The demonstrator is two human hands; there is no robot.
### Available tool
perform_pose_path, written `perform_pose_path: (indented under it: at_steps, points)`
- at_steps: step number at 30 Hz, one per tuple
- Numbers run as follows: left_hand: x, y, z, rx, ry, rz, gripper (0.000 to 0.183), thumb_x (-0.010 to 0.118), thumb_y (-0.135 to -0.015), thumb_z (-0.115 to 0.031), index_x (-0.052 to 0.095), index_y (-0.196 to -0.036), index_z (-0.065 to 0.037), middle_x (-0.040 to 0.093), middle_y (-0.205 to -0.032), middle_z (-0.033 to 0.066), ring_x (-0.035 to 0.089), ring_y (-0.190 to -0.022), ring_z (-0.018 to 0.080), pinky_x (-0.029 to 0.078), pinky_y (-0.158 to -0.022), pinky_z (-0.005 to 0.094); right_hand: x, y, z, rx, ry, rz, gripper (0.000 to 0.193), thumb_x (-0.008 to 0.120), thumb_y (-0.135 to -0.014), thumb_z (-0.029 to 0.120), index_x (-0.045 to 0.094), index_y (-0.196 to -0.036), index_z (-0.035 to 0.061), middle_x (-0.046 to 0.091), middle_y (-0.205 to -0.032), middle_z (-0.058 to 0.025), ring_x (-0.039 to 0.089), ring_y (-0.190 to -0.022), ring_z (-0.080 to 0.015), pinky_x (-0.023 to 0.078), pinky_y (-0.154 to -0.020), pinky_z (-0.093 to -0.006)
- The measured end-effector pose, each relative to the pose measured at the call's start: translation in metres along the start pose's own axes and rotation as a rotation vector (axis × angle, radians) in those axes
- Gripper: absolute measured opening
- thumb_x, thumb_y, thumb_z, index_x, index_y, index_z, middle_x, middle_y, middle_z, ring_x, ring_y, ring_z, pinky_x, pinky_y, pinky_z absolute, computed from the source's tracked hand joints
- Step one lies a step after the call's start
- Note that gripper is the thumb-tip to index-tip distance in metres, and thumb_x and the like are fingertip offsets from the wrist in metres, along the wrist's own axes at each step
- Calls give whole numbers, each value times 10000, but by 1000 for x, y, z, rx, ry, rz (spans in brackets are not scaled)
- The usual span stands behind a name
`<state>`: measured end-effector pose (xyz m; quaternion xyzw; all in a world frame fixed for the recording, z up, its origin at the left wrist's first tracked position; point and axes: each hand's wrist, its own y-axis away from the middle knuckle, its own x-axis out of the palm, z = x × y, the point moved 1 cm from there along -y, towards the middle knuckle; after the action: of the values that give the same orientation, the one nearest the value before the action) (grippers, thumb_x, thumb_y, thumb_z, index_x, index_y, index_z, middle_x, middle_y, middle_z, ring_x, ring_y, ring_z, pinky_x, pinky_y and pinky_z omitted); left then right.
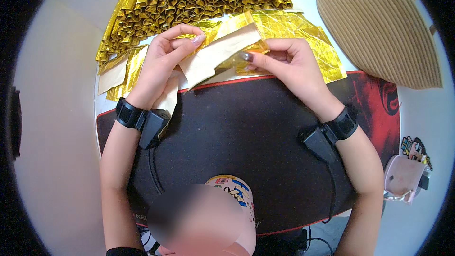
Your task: Folding and rolling gold foil sheets into thin sticks and placing them in a pile.
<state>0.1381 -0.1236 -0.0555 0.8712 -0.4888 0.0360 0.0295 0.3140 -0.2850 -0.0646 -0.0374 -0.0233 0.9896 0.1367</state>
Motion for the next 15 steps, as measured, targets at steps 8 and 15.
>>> perform_pose_path:
  at_steps: [8,15]
  points:
    - [7,3,-3,-37,-78,72,295,604,-875,-76,541,-1161,-36,684,-831,46,614,-764,50,466,-684,185,-6,-3,-1,11,-81,-134,153,641,-853,64,562,-966,-4,661,-838,-83,648,-738,-100,535,-662,-207]
    - [8,3,0,-25,-81,90,303,608,-871,-74,544,-1166,-46,674,-784,22,597,-733,38,455,-671,177,0,-6,1,22,-85,-193,214,658,-836,59,542,-1009,12,655,-793,-59,628,-675,-71,522,-621,-188]
